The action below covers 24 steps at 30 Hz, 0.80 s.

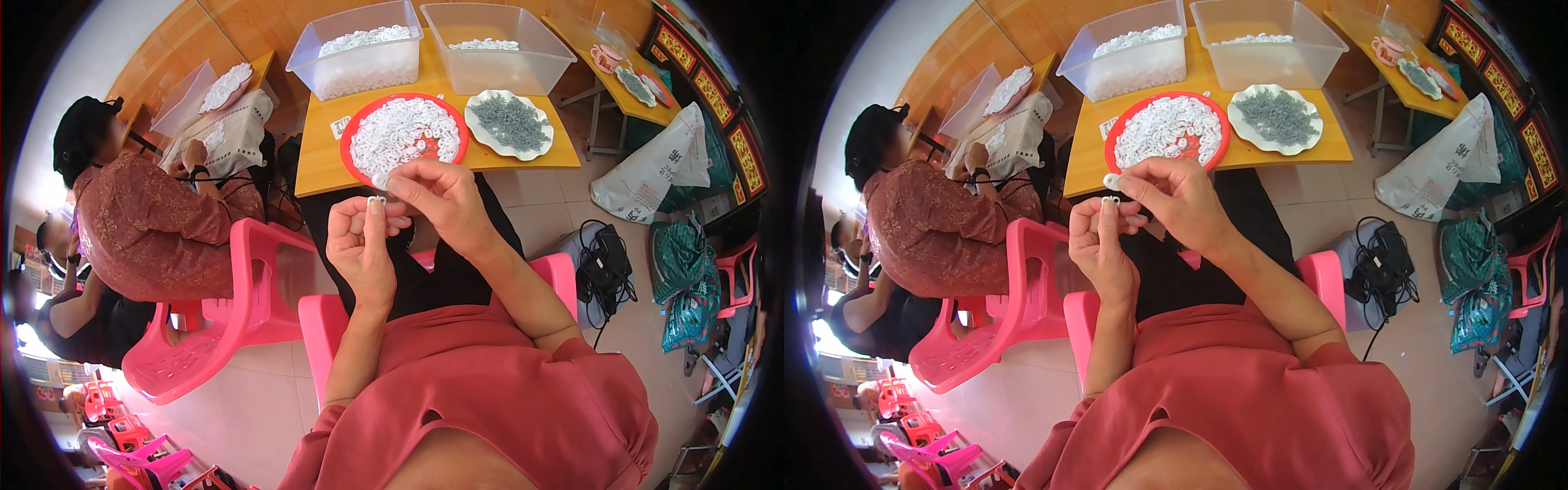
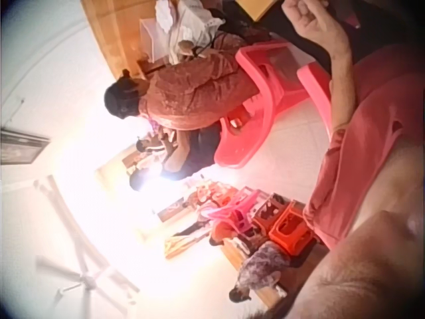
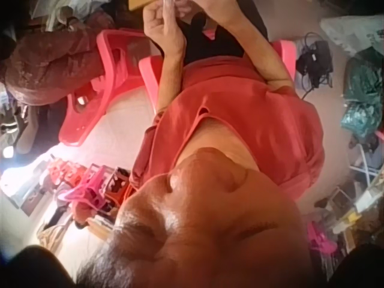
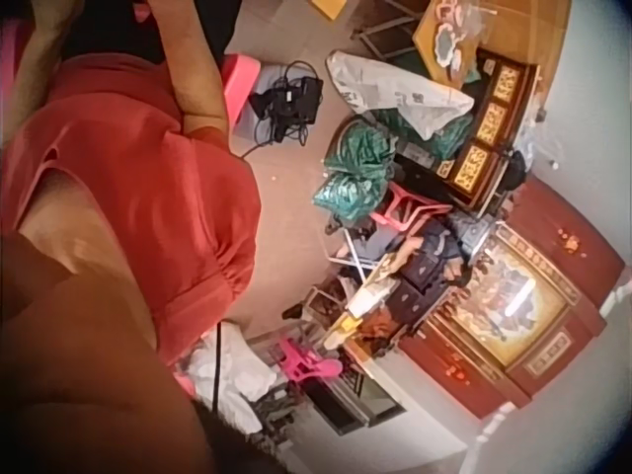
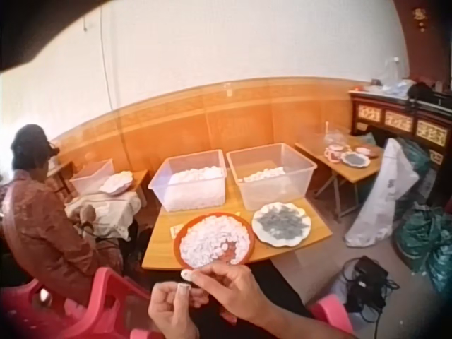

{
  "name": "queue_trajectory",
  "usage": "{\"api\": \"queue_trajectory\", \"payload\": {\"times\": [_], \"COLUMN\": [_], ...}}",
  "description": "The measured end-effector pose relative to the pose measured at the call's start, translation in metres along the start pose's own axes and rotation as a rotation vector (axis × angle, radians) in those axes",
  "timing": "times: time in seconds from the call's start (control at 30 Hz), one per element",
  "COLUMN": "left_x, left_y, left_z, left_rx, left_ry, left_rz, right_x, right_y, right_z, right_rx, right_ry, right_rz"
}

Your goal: Assembling small plastic components by hand at a workshop table.

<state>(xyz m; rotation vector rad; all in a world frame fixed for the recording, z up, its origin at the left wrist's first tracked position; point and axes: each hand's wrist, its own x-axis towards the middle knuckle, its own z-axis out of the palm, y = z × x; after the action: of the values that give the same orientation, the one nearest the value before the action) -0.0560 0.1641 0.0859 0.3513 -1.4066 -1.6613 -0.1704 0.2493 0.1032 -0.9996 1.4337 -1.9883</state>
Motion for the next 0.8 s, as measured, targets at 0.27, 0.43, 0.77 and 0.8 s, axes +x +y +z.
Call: {"api": "queue_trajectory", "payload": {"times": [0.27, 0.43, 0.77, 0.8], "left_x": [0.004, 0.007, 0.023, 0.023], "left_y": [0.0, 0.001, -0.031, -0.033], "left_z": [-0.004, -0.004, -0.024, -0.028], "left_rx": [-0.107, -0.185, -0.312, -0.311], "left_ry": [0.001, -0.022, 0.005, 0.015], "left_rz": [-0.071, -0.156, -0.35, -0.35], "right_x": [0.003, 0.01, 0.072, 0.071], "right_y": [-0.006, 0.013, 0.121, 0.118], "right_z": [-0.007, -0.018, -0.084, -0.08], "right_rx": [0.391, 0.583, -0.849, -0.847], "right_ry": [-0.065, -0.116, 0.282, 0.272], "right_rz": [0.282, 0.377, -0.216, -0.213]}}
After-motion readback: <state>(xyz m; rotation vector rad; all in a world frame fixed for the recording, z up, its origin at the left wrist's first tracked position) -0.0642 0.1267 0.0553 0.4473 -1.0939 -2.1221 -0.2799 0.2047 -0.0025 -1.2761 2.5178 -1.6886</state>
